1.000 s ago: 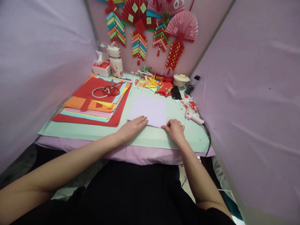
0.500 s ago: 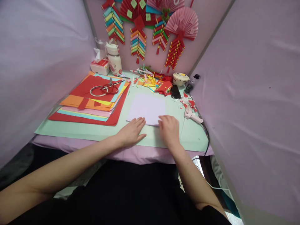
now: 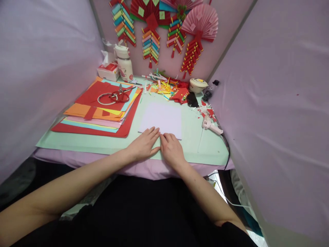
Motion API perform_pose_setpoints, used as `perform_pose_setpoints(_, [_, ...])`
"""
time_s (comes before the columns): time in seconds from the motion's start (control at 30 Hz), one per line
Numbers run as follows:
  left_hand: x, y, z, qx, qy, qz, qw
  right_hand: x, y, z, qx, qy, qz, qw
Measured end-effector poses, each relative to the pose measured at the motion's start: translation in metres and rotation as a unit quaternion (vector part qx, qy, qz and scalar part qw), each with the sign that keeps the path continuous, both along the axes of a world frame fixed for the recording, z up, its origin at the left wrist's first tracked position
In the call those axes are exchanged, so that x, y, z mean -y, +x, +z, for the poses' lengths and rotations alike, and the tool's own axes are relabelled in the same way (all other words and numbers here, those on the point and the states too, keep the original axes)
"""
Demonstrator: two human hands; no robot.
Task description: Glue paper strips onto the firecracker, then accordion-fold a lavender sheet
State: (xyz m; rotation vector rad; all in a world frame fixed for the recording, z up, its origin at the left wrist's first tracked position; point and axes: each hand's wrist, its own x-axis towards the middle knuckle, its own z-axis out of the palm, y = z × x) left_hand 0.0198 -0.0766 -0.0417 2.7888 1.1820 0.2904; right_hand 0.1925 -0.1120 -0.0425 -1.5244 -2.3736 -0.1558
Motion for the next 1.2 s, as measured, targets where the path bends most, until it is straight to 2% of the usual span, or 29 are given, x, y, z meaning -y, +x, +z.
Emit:
perform_pose_setpoints(0.33, [0.001, 0.003, 0.001, -0.013, -0.002, 0.003, 1.000, 0.001, -0.006, -0.002, 0.035, -0.017, -0.019, 0.999])
perform_pose_setpoints(0.5, [0.003, 0.002, 0.001, -0.021, 0.013, 0.015, 1.000, 0.004, -0.006, -0.001, 0.027, 0.004, -0.040, 0.999])
perform_pose_setpoints(0.67, [0.008, -0.010, 0.000, -0.025, 0.027, 0.075, 0.997, 0.012, 0.006, -0.003, 0.004, 0.034, -0.094, 0.995])
perform_pose_setpoints(0.9, [0.018, -0.024, 0.002, -0.033, 0.041, 0.140, 0.989, 0.020, 0.026, -0.006, -0.001, 0.029, -0.131, 0.991])
perform_pose_setpoints(1.2, [0.023, -0.028, -0.001, -0.020, 0.025, 0.148, 0.989, 0.022, 0.037, -0.010, -0.037, 0.021, -0.130, 0.991])
